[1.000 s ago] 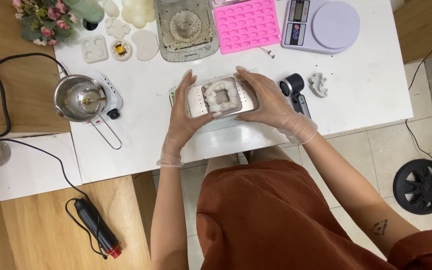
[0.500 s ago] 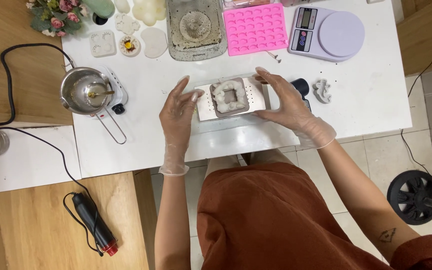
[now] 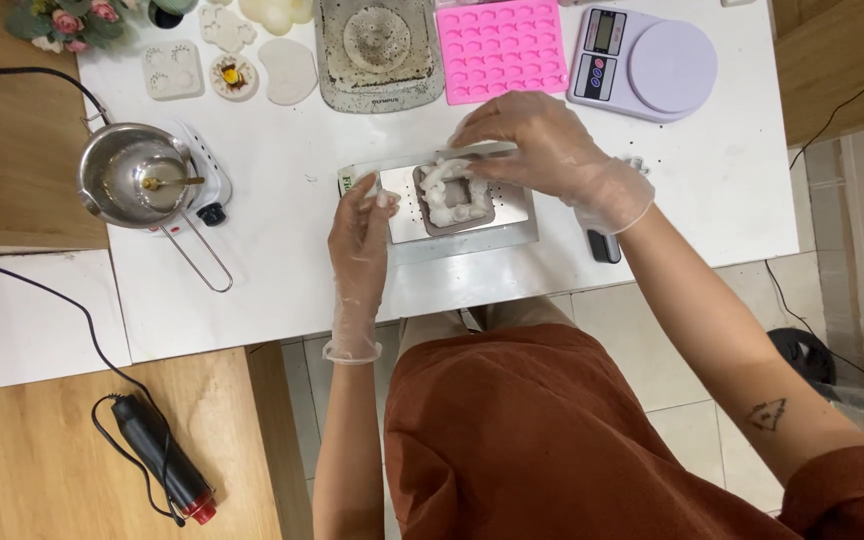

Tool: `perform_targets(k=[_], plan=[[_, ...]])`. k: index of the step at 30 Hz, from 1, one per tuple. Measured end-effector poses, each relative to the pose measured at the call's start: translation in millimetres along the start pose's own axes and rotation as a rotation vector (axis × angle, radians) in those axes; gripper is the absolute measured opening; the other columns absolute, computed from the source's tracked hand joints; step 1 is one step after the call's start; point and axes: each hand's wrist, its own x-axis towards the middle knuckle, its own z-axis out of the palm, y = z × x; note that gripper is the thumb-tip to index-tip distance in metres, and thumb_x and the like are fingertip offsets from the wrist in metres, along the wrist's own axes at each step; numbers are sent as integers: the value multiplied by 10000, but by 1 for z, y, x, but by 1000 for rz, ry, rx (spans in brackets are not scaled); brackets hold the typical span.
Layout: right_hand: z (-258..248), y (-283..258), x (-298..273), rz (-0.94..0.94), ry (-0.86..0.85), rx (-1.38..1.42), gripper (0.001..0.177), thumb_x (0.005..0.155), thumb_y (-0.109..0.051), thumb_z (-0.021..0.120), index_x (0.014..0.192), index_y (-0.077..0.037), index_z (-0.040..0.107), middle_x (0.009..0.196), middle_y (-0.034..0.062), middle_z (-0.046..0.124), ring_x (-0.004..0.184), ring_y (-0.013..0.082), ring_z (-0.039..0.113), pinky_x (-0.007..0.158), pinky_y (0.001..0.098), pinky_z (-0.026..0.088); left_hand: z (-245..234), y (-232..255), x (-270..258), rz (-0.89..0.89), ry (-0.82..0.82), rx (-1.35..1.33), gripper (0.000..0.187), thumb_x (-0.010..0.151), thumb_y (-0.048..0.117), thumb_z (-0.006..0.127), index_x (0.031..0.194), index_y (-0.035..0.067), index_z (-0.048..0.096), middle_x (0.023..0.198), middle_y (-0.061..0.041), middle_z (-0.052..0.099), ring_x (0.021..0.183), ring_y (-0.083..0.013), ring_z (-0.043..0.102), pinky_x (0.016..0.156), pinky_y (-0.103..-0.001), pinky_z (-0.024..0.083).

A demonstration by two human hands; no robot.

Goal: Applying heat to a candle mold and checking its temperature using an infrared thermometer.

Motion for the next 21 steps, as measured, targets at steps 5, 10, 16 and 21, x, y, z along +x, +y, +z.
perform_targets(k=[5,10,16,21], plan=[[3,-2,22,-192,-53,-111,249,797,-312,860,1007,-189,812,1108,-50,759,1082,182,664,1014,407,492,-4,8,-4,-11,-16,-7,383,1061,199,580,1400,23,562,1113,-89,724,1072,-153,682,983,-299,551],[9,5,23,-61,-76,90,258,830,-251,835,1074,-172,798,1179,-2,743,1155,194,636,1071,394,485,-3,3,-7,-18,-12,-44,367,1059,196,571,1386,29,572,1120,-83,723,1073,-149,689,977,-295,552],[17,11,23,53,-138,216,195,824,-219,830,1013,-179,805,1144,-22,742,1152,170,639,1109,369,479,0,-3,-6,-21,-20,-50,341,1067,178,576,1375,31,588,1098,-75,721,1065,-145,695,962,-281,564],[17,6,24,84,-134,221,152,829,-218,825,977,-191,808,1152,-34,736,1161,162,626,1128,374,461,-2,-8,-8,-10,-33,-130,352,1064,165,580,1385,20,570,1132,-81,709,1072,-147,682,986,-285,558]])
